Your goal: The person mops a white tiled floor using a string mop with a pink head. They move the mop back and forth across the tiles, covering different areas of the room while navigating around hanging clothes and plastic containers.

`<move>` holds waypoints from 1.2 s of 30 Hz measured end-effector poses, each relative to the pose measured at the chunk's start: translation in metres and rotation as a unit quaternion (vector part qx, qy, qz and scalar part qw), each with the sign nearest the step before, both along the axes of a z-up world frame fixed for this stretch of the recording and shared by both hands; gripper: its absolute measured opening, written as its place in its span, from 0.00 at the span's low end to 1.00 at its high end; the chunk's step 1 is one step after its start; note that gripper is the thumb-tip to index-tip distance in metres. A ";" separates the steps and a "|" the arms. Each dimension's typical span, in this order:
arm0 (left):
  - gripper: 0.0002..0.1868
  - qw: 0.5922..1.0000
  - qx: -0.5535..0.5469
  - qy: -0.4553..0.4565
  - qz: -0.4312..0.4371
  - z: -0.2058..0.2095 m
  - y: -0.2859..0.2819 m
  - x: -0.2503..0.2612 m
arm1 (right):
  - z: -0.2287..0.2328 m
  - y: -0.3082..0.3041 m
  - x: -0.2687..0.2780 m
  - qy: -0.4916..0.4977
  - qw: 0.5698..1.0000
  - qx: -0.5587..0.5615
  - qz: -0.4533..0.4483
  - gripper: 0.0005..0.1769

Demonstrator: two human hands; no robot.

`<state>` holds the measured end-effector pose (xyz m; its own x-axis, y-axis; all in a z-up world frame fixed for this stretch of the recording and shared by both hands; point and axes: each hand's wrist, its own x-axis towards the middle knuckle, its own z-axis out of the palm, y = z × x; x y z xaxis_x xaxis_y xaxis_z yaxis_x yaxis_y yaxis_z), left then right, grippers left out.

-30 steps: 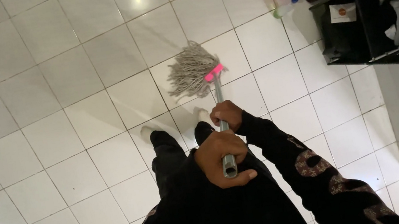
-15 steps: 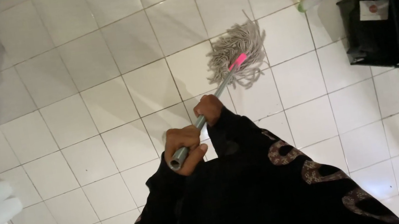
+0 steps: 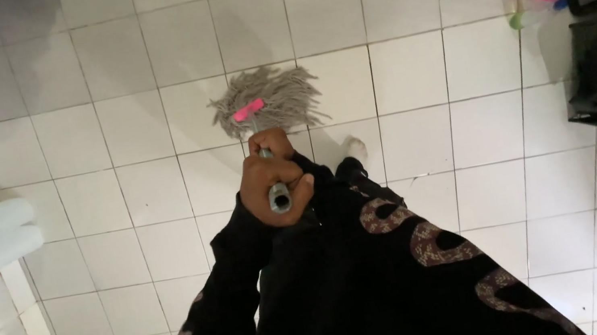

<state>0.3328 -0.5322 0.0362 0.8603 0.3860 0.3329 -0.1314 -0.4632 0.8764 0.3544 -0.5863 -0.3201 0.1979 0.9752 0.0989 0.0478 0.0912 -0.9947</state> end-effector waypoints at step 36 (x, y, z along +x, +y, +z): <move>0.28 0.951 -0.265 -0.121 -0.108 -0.165 -0.169 0.161 | -0.003 -0.226 0.251 -0.424 0.803 -0.419 0.004 0.14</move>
<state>0.4935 -0.7011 -0.1285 0.8618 0.3770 0.3395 -0.4005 0.0950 0.9114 0.6059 -0.8120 -0.3226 0.3994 0.7705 -0.4967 0.7429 -0.5895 -0.3172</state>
